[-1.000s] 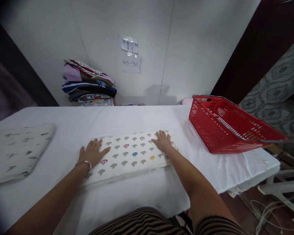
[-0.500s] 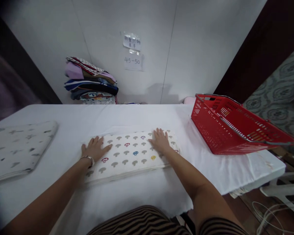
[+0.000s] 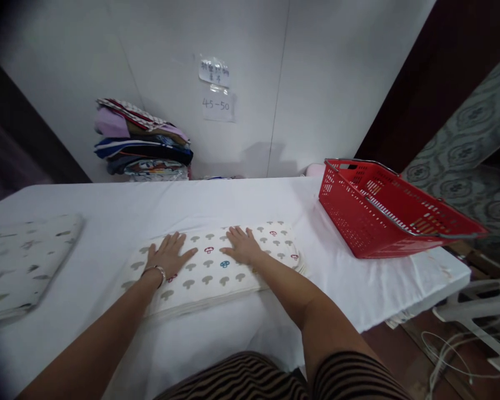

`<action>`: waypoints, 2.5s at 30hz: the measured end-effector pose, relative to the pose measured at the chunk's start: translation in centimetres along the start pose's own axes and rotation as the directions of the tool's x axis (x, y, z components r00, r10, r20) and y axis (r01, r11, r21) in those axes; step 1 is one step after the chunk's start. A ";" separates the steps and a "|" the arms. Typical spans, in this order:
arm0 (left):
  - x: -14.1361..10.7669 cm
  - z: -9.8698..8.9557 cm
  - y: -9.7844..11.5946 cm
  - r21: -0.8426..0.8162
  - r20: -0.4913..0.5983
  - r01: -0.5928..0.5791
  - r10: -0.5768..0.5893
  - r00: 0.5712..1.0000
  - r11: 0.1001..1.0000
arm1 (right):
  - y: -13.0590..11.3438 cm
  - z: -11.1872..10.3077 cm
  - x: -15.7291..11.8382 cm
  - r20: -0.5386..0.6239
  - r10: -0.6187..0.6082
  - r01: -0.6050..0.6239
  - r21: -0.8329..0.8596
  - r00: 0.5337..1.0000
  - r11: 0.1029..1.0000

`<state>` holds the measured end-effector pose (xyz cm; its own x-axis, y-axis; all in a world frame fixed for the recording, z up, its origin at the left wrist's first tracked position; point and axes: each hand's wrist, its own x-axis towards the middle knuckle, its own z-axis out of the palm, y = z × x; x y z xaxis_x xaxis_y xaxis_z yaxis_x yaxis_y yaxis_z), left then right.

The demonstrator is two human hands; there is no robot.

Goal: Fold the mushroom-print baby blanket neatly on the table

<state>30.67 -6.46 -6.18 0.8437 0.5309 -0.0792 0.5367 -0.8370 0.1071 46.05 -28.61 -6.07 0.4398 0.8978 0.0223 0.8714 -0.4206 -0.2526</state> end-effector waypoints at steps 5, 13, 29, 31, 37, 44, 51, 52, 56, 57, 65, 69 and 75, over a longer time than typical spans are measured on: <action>0.0 -0.1 0.2 -0.005 0.012 0.002 -0.002 1.000 1.000 | -0.3 -0.6 0.5 0.018 0.001 -0.002 0.063 1.000 0.998; 0.1 -0.1 0.0 -0.028 0.007 -0.004 0.005 1.000 1.000 | 6.2 -3.2 -7.0 -0.091 0.429 -0.436 -0.076 0.899 0.897; -3.7 -1.9 -1.1 0.038 -0.014 0.035 -0.034 0.999 0.999 | 7.7 -2.8 -11.5 -0.096 0.491 -0.500 -0.174 0.866 0.848; -4.9 -1.3 -2.2 0.041 -0.009 0.065 -0.065 0.998 0.997 | 7.7 -2.4 -11.9 -0.083 0.488 -0.495 -0.160 0.869 0.854; -5.5 -0.1 -3.3 0.018 -0.013 0.059 -0.059 0.998 0.998 | 6.3 -2.6 -10.5 -0.093 0.480 -0.489 -0.173 0.872 0.855; -5.7 -0.4 -3.1 0.005 0.005 0.070 -0.070 0.998 0.998 | -0.1 -2.5 -3.2 -0.047 0.174 -0.178 -0.110 0.984 0.978; -5.7 0.1 -3.3 -0.009 -0.014 0.047 -0.047 0.999 0.999 | 0.2 0.1 -1.0 -0.005 0.140 -0.140 -0.073 0.990 0.987; -5.7 0.2 -3.3 -0.014 -0.014 0.048 -0.048 0.999 0.999 | 0.3 0.2 -1.0 -0.006 0.141 -0.141 -0.075 0.990 0.987; -5.4 -0.2 -3.1 -0.063 -0.004 0.046 -0.046 0.999 0.997 | 0.5 -0.4 -1.0 0.038 0.163 -0.160 -0.071 0.986 0.985; -5.3 -0.6 -3.1 -0.088 0.005 0.043 -0.043 0.999 0.995 | 0.4 -0.6 -1.2 0.044 0.168 -0.165 -0.066 0.985 0.984; -9.3 -2.4 -5.1 -0.214 -0.038 0.076 -0.086 0.996 0.974 | 0.2 -0.2 -5.1 0.070 0.035 -0.031 -0.056 0.997 0.998; -13.4 -1.1 -6.2 -0.233 -0.263 -0.038 -0.025 0.964 0.972 | -0.4 -0.7 -6.4 -0.015 0.005 -0.004 0.050 1.000 0.999; -17.4 0.1 -5.1 -0.151 -0.408 -0.316 0.232 0.883 0.937 | -3.0 -0.4 -9.4 -0.087 -0.307 0.316 0.125 0.948 0.940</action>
<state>13.23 -11.46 -5.46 0.8734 0.3284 0.3596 0.2372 -0.9317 0.2749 39.41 -35.84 -5.14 0.1679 0.9687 0.1830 0.9315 -0.0952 -0.3511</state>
